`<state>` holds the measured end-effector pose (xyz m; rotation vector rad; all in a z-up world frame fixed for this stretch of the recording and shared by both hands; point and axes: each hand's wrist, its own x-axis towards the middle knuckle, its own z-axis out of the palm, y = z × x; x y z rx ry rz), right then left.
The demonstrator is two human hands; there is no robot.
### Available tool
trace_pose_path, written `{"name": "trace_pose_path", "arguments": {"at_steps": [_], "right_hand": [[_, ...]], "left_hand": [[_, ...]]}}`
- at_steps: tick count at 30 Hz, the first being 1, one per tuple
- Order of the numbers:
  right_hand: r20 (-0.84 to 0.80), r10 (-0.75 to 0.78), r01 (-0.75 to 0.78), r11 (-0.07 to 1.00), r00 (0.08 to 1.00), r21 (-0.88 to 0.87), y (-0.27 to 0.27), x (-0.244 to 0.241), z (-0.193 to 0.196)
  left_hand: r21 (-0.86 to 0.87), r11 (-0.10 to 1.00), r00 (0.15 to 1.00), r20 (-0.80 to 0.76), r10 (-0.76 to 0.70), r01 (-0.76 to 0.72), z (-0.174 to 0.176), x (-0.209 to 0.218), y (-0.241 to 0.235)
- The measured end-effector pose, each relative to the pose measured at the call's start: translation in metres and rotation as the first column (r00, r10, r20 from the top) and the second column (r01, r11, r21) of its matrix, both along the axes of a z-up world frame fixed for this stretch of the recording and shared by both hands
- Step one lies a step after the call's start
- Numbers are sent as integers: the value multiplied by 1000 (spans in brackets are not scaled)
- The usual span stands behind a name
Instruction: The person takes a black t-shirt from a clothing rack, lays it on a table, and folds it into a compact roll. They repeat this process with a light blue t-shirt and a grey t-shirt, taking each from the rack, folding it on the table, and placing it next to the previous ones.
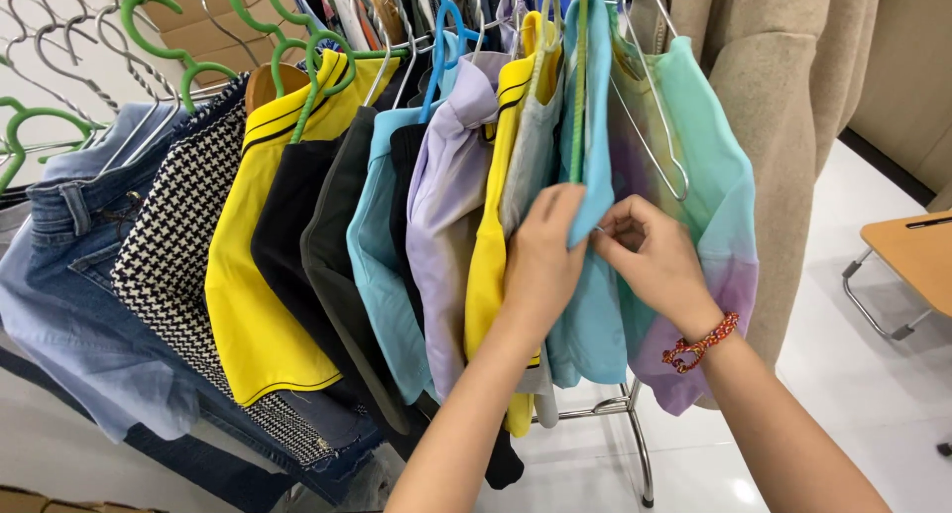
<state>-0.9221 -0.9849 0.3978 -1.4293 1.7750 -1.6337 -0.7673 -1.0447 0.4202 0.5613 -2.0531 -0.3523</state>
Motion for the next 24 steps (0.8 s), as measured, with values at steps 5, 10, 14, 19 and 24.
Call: {"name": "trace_pose_path", "arguments": {"at_steps": [5, 10, 14, 19, 24], "right_hand": [[229, 71, -61, 997, 971, -48, 5, 7, -5], [536, 178, -125, 983, 825, -134, 15, 5, -5], [586, 235, -260, 965, 776, -43, 50, 15, 44], [522, 199, -290, 952, 830, 98, 69, 3, 59], [265, 125, -105, 991, 956, -86, 64, -20, 39]], "left_hand": [[-261, 958, 993, -38, 114, -120, -9, -1, 18], [-146, 988, 992, -118, 35, -52, -3, -2, 28], [19, 992, 946, -306, -109, 121, 6, -2, 37], [68, 950, 888, -380, -259, 306, 19, 1, 38], [-74, 987, 893, -420, -160, 142, 54, -1, 40]]}}
